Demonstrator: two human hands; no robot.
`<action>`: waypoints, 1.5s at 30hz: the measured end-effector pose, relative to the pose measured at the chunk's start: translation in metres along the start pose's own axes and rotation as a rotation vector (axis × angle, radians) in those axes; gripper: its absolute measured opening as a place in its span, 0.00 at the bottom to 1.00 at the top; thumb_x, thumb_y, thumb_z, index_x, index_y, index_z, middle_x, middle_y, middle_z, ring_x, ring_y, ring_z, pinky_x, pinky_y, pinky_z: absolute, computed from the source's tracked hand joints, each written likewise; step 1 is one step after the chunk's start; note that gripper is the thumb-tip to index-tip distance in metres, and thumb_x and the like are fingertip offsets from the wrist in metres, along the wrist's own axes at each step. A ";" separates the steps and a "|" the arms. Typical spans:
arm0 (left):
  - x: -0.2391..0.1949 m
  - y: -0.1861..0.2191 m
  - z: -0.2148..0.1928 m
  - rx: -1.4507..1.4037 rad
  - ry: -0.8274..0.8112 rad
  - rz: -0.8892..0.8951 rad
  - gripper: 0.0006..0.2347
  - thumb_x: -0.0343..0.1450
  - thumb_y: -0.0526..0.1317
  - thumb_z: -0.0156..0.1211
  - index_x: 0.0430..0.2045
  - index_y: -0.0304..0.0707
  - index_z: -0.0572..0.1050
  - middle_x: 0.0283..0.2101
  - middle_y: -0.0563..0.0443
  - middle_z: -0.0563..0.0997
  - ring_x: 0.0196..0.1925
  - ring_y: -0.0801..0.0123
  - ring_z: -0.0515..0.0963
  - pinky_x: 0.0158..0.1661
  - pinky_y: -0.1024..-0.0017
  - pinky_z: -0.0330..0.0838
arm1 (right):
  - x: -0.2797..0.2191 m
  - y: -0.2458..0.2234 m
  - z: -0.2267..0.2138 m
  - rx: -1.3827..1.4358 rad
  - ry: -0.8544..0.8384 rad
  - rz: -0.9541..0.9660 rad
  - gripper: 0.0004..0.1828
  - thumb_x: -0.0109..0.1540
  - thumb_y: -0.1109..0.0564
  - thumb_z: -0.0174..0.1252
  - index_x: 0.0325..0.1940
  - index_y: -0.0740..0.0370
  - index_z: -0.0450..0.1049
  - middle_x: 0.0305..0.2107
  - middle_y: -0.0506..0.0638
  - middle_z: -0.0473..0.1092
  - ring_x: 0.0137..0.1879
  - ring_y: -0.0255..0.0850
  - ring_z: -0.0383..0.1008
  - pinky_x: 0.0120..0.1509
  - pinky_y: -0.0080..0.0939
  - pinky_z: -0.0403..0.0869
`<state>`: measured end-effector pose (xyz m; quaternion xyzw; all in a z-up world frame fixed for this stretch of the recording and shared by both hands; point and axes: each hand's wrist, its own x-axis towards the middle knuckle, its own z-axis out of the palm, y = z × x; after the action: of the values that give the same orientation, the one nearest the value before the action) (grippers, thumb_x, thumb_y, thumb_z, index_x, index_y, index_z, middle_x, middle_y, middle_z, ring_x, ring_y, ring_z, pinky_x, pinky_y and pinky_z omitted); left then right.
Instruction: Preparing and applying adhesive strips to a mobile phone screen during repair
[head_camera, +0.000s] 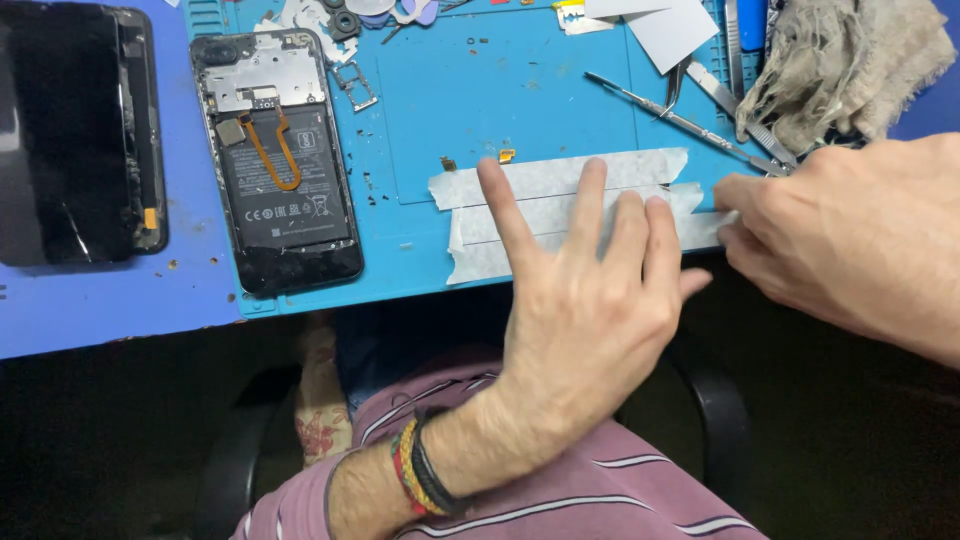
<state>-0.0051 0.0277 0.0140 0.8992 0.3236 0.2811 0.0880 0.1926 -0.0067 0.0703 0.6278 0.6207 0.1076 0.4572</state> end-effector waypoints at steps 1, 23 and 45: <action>0.006 -0.005 0.004 -0.039 0.078 0.027 0.15 0.70 0.44 0.70 0.45 0.32 0.80 0.44 0.43 0.77 0.57 0.45 0.77 0.67 0.20 0.53 | -0.001 0.000 -0.002 -0.010 -0.025 0.010 0.17 0.73 0.33 0.36 0.35 0.31 0.65 0.20 0.38 0.75 0.27 0.39 0.80 0.29 0.39 0.58; 0.030 -0.014 0.045 -0.322 -0.005 0.014 0.08 0.64 0.28 0.60 0.31 0.41 0.72 0.36 0.50 0.71 0.42 0.51 0.68 0.40 0.55 0.60 | -0.016 -0.009 -0.005 0.030 0.038 0.045 0.20 0.79 0.30 0.33 0.38 0.31 0.60 0.19 0.36 0.72 0.25 0.41 0.78 0.29 0.41 0.63; 0.030 -0.005 0.047 -0.078 -0.046 0.035 0.12 0.59 0.38 0.69 0.30 0.48 0.71 0.38 0.56 0.71 0.43 0.57 0.70 0.38 0.56 0.58 | -0.034 -0.029 0.014 -0.156 0.387 -0.106 0.13 0.66 0.56 0.58 0.32 0.38 0.65 0.19 0.31 0.67 0.26 0.30 0.73 0.38 0.35 0.60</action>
<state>0.0372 0.0515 -0.0133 0.9068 0.2945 0.2742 0.1254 0.1757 -0.0483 0.0570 0.5244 0.7190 0.2497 0.3817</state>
